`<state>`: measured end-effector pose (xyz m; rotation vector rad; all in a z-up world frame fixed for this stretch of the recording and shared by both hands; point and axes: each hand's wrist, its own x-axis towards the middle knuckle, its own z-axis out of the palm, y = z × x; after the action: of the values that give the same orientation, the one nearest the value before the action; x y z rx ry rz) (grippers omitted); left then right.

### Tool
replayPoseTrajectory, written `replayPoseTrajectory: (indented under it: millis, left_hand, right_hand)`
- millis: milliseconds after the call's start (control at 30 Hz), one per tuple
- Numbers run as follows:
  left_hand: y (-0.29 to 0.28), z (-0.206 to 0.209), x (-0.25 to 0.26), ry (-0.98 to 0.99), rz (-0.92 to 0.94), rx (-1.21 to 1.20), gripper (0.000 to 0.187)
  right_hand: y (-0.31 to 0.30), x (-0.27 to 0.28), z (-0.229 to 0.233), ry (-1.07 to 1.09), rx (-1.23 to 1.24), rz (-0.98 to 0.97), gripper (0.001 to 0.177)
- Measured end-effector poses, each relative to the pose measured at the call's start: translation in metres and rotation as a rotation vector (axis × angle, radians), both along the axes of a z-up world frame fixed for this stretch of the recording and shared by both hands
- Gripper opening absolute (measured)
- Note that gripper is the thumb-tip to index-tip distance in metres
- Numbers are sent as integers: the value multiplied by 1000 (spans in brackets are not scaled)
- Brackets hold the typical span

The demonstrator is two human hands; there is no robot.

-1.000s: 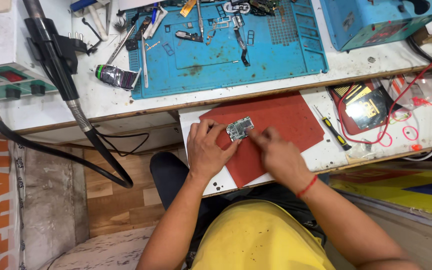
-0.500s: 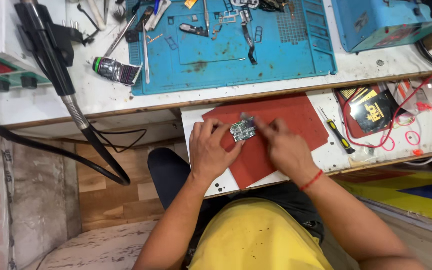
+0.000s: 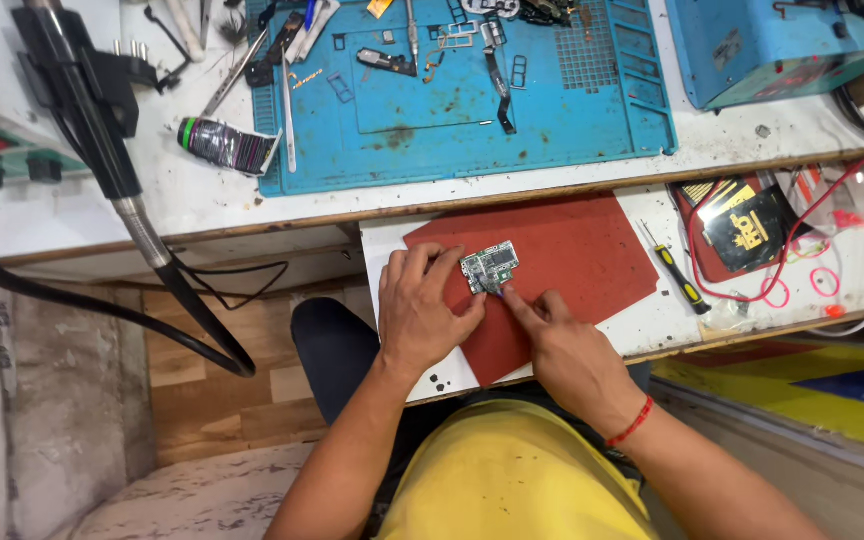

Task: The person scrubs a small green circuit board with a toothbrush on a red mat. The person repeatedly scrubs the surface of the board, flipping it over to clean different sides, and occasionally pauses to inspect the board.

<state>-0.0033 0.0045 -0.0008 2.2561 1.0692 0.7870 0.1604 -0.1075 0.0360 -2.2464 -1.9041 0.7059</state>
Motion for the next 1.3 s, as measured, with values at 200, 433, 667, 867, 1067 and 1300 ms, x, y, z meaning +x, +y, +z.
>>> replayPoseTrajectory:
  millis: [200, 433, 667, 867, 1067, 1300]
  left_hand:
    - [-1, -3, 1, 15, -6, 28, 59]
    - [-8, 1, -2, 96, -26, 13, 47]
    - [-7, 3, 1, 79, -1, 19, 45]
    - [-6, -1, 1, 53, 16, 28, 47]
    - [-6, -2, 0, 60, -3, 25, 43]
    - [-7, -1, 3, 47, 25, 19, 46]
  right_hand:
    - [16, -3, -16, -13, 47, -25, 64]
    - [-16, 13, -18, -27, 190, -86, 62]
    - [2, 18, -17, -15, 199, -106, 60]
    - [9, 25, -9, -62, 73, -68, 67]
    - [-11, 20, -11, 18, 147, -33, 66]
    - [4, 13, -10, -56, 88, 45, 65]
